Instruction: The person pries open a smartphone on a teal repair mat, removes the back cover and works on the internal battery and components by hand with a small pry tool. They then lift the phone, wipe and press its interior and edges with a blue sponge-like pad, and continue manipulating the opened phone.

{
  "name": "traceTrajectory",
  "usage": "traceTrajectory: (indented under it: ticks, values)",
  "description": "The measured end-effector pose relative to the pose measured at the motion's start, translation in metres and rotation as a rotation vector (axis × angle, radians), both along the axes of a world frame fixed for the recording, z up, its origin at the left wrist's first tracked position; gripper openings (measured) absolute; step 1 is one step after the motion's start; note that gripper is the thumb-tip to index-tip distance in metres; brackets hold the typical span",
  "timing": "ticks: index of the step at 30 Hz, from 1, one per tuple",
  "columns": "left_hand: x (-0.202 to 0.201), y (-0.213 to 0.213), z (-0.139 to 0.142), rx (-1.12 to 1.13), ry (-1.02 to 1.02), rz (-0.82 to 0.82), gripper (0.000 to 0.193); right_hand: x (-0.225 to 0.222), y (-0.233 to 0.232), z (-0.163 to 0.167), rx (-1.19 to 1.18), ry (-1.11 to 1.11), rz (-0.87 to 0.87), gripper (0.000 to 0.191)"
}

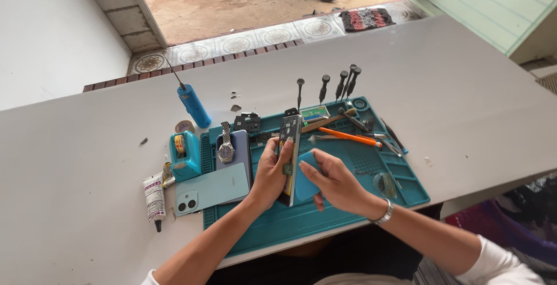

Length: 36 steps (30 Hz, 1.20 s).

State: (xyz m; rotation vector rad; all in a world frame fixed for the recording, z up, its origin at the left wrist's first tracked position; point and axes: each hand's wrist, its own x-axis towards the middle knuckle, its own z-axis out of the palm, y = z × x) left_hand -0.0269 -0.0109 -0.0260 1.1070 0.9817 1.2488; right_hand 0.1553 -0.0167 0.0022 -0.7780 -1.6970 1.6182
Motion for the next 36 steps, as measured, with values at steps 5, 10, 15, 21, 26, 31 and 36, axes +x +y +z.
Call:
traceTrajectory:
  ticks: [5,10,15,21,26,31,36]
  values:
    - [0.005,-0.003,0.003,-0.071,0.044,-0.040,0.043,-0.003,-0.028,-0.018,-0.069,0.007,-0.156,0.026]
    - [0.008,-0.004,0.005,-0.094,0.093,-0.019,0.043,-0.009,-0.043,-0.036,0.069,0.033,-0.274,0.029]
    - [0.012,-0.005,0.004,0.069,0.174,0.013,0.047,-0.006,-0.046,-0.040,0.179,-0.055,-0.230,0.030]
    - [0.016,-0.009,0.008,0.046,0.231,0.040,0.045,-0.019,-0.063,-0.034,0.121,-0.029,-0.340,0.026]
    - [0.013,-0.010,0.007,0.024,0.226,0.039,0.047,-0.033,-0.070,-0.038,0.195,-0.001,-0.443,0.028]
    - [0.015,-0.007,0.003,0.021,0.224,0.063,0.047,-0.036,-0.069,-0.042,0.289,-0.075,-0.520,0.027]
    - [0.016,-0.008,0.003,0.029,0.237,0.116,0.048,-0.040,-0.070,-0.044,0.309,-0.023,-0.571,0.029]
